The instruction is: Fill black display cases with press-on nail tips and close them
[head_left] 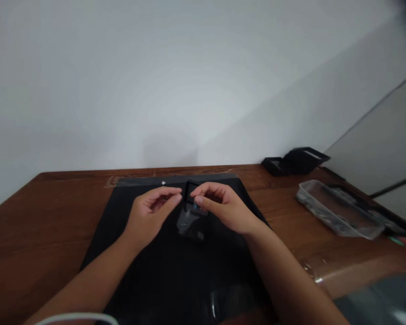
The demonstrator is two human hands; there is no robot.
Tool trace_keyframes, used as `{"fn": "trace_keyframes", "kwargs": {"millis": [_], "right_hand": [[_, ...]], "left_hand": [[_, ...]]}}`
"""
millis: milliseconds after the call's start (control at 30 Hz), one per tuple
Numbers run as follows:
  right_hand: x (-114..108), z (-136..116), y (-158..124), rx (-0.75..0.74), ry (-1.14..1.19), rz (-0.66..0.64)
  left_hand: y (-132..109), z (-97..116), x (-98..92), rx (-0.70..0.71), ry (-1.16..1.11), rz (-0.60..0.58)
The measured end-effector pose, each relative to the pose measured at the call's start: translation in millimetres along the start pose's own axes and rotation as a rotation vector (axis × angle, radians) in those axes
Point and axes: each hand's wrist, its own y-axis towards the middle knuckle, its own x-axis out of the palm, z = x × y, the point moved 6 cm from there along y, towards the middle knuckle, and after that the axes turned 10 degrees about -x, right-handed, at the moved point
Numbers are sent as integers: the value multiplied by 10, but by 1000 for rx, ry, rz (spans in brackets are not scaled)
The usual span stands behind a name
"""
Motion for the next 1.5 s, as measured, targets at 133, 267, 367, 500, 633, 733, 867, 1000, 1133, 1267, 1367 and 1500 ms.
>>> {"fn": "trace_keyframes", "kwargs": {"millis": [133,267,367,500,633,733,867,1000,1133,1267,1367,1500], "right_hand": [[-188,56,14,-16,-71,123],[-194,118,10,-8,-90,118],[-160,115,-11,0,-73,92],[-106,73,-56,-51,-95,78],[-15,152,-103,-2,-197,-14],[-19,215,-115,45,-283,-47],[-84,227,-99,48,-320,-15],[-77,263,-96,82,-366,-16],[-24,257,-117,86,-431,-70],[-46,205,-134,87,-530,-65],[-48,180,-141,97,-575,-84],[-19,148,-161,116,-643,-130]], "left_hand": [[63,-84,-209,29,62,117],[-16,-70,-101,139,159,28],[-121,-94,91,236,252,-125],[-193,-236,229,380,531,-229],[-154,-372,216,387,599,-209],[-160,-418,243,408,637,-221],[-215,-449,308,455,681,-298],[-247,-460,349,473,702,-357],[-239,-441,381,483,690,-378],[-215,-420,388,479,670,-391],[-203,-403,378,471,658,-400],[-186,-388,361,452,644,-399]]}}
